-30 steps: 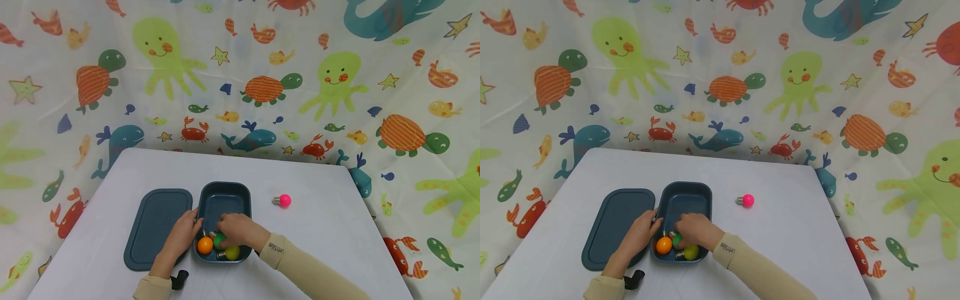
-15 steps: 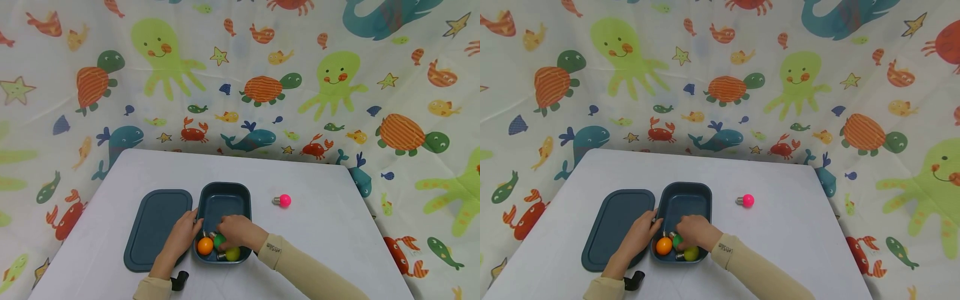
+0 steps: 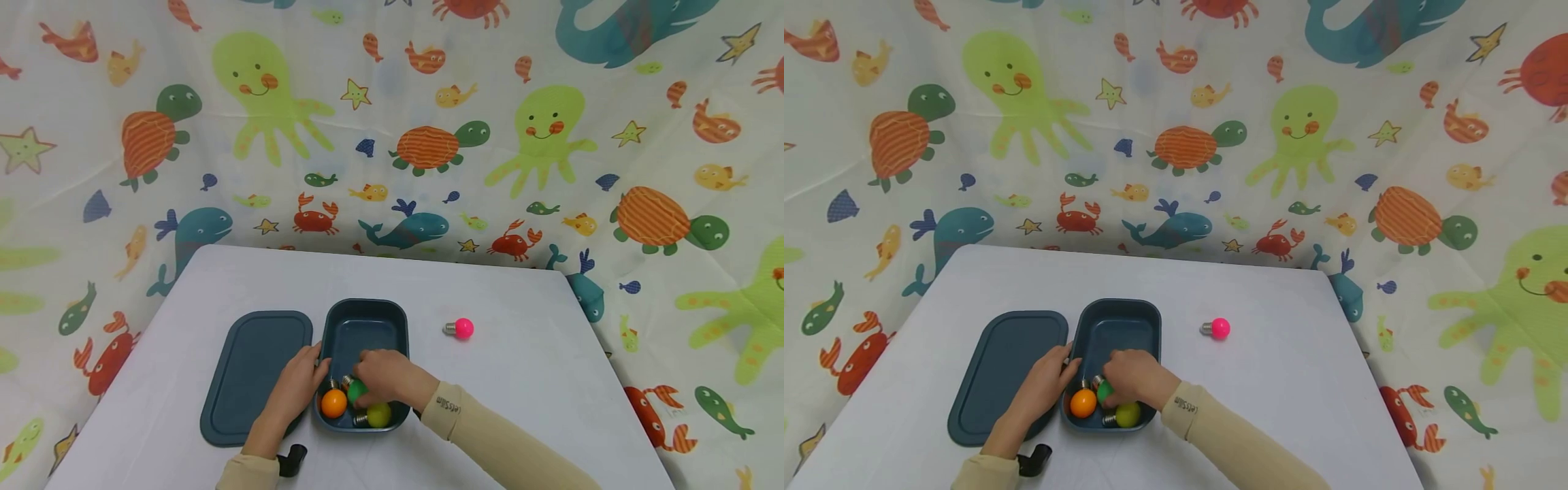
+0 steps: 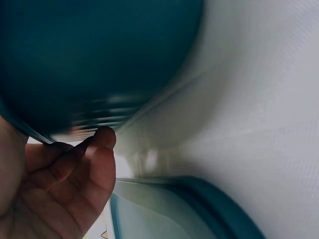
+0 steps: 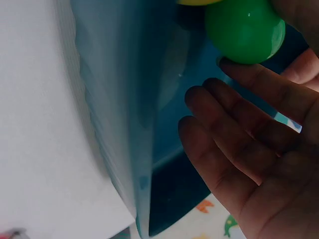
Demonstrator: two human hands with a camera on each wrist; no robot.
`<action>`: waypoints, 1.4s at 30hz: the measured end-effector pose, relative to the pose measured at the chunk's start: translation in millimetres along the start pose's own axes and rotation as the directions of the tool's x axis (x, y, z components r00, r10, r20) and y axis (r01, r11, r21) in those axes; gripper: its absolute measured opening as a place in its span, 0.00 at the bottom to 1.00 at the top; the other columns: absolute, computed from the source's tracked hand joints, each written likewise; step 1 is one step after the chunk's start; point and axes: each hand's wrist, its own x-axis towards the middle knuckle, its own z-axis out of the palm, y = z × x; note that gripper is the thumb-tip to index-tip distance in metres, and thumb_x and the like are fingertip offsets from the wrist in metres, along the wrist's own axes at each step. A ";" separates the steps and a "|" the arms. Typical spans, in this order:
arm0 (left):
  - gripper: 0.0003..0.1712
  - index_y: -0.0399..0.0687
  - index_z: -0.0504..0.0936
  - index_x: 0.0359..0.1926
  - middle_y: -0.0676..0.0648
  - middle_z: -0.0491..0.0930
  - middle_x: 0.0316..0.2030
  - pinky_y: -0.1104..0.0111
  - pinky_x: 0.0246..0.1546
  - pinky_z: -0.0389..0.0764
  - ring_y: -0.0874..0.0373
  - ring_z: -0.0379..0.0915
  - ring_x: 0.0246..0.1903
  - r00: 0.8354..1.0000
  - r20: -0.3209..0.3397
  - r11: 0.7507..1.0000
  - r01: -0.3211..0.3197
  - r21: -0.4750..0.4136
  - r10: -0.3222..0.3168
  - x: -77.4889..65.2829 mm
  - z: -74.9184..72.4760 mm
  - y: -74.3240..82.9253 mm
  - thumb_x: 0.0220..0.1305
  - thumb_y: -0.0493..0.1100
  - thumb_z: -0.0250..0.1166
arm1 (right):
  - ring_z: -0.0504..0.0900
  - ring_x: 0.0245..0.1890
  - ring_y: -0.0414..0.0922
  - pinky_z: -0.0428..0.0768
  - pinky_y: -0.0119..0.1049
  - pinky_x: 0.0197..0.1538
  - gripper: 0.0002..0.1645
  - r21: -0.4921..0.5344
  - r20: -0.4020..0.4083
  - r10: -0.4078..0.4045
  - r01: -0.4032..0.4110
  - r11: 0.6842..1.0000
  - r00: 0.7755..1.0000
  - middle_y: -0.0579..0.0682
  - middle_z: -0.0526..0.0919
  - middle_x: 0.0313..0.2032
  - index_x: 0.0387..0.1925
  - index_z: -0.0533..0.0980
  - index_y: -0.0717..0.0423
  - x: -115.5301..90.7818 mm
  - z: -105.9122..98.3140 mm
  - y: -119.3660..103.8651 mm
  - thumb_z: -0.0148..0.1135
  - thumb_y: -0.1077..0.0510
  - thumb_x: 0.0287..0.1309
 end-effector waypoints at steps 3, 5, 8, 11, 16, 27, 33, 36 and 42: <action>0.27 0.33 0.69 0.59 0.44 0.76 0.40 0.60 0.38 0.77 0.56 0.72 0.35 1.000 0.001 1.000 0.004 0.000 -0.004 0.2 0.3 -0.9 0.64 0.46 0.56 | 0.72 0.28 0.36 0.77 0.27 0.33 0.30 0.003 -0.017 0.007 -0.007 1.000 1.000 0.43 0.79 0.36 0.43 0.80 0.43 -0.8 -3.6 1.0 0.61 0.30 0.45; 0.28 0.32 0.69 0.59 0.44 0.76 0.41 0.61 0.38 0.77 0.56 0.72 0.35 1.000 0.004 1.000 0.003 0.000 -0.003 0.5 0.3 -1.2 0.65 0.46 0.56 | 0.72 0.28 0.36 0.76 0.27 0.33 0.30 0.008 -0.035 0.010 -0.010 1.000 0.999 0.43 0.79 0.36 0.43 0.80 0.43 -1.9 -6.7 2.1 0.61 0.30 0.45; 0.28 0.32 0.69 0.59 0.44 0.76 0.41 0.61 0.38 0.77 0.56 0.72 0.35 1.000 0.008 1.000 0.003 -0.001 -0.003 0.6 0.2 -1.4 0.65 0.47 0.55 | 0.71 0.27 0.36 0.75 0.26 0.32 0.29 0.013 -0.060 0.014 -0.013 1.000 0.998 0.43 0.78 0.35 0.42 0.80 0.44 -3.4 -11.7 4.9 0.61 0.30 0.45; 0.28 0.32 0.69 0.59 0.44 0.76 0.40 0.61 0.38 0.77 0.56 0.72 0.35 1.000 0.009 1.000 0.000 -0.001 0.000 0.7 -0.1 -1.0 0.65 0.47 0.55 | 0.71 0.26 0.36 0.74 0.25 0.31 0.29 0.032 -0.080 0.022 -0.020 0.999 0.997 0.43 0.77 0.35 0.42 0.80 0.45 -5.2 -17.6 8.6 0.61 0.31 0.46; 0.28 0.32 0.69 0.59 0.44 0.76 0.41 0.60 0.38 0.77 0.56 0.72 0.35 1.000 0.015 1.000 -0.002 -0.004 0.002 1.1 0.5 -0.6 0.65 0.46 0.55 | 0.70 0.27 0.37 0.73 0.25 0.29 0.29 0.088 -0.112 0.059 -0.049 0.995 0.992 0.44 0.76 0.35 0.43 0.79 0.46 -10.0 -25.9 17.6 0.61 0.32 0.47; 0.27 0.32 0.69 0.59 0.45 0.76 0.38 0.64 0.34 0.75 0.57 0.69 0.32 1.000 -0.005 1.000 -0.021 -0.004 0.021 -0.4 -1.0 0.3 0.65 0.46 0.55 | 0.74 0.34 0.39 0.77 0.26 0.36 0.28 0.196 -0.235 0.136 -0.090 0.976 0.962 0.47 0.77 0.43 0.44 0.78 0.50 -33.4 -44.8 45.4 0.62 0.35 0.49; 0.27 0.31 0.68 0.60 0.44 0.76 0.38 0.66 0.33 0.74 0.57 0.68 0.31 1.000 0.013 1.000 -0.015 0.003 0.015 0.2 -1.3 0.6 0.65 0.46 0.54 | 0.75 0.35 0.39 0.78 0.28 0.38 0.28 0.242 -0.276 0.196 -0.129 0.962 0.941 0.48 0.77 0.43 0.42 0.77 0.53 -48.1 -49.0 60.4 0.64 0.37 0.48; 0.28 0.31 0.68 0.60 0.44 0.76 0.38 0.65 0.33 0.74 0.56 0.68 0.31 1.000 0.013 1.000 -0.018 0.010 0.018 0.3 -0.9 0.4 0.65 0.46 0.55 | 0.76 0.36 0.40 0.78 0.30 0.39 0.27 0.248 -0.293 0.226 -0.155 0.956 0.929 0.48 0.77 0.43 0.41 0.77 0.53 -55.0 -47.9 69.4 0.65 0.37 0.47; 0.28 0.31 0.68 0.60 0.44 0.75 0.37 0.66 0.32 0.73 0.56 0.68 0.30 1.000 0.011 1.000 -0.025 0.007 0.025 -0.1 0.4 -0.5 0.66 0.46 0.54 | 0.77 0.35 0.40 0.79 0.32 0.40 0.26 0.273 -0.289 0.308 -0.230 0.934 0.906 0.48 0.78 0.43 0.40 0.78 0.52 -69.3 -42.4 88.6 0.66 0.39 0.46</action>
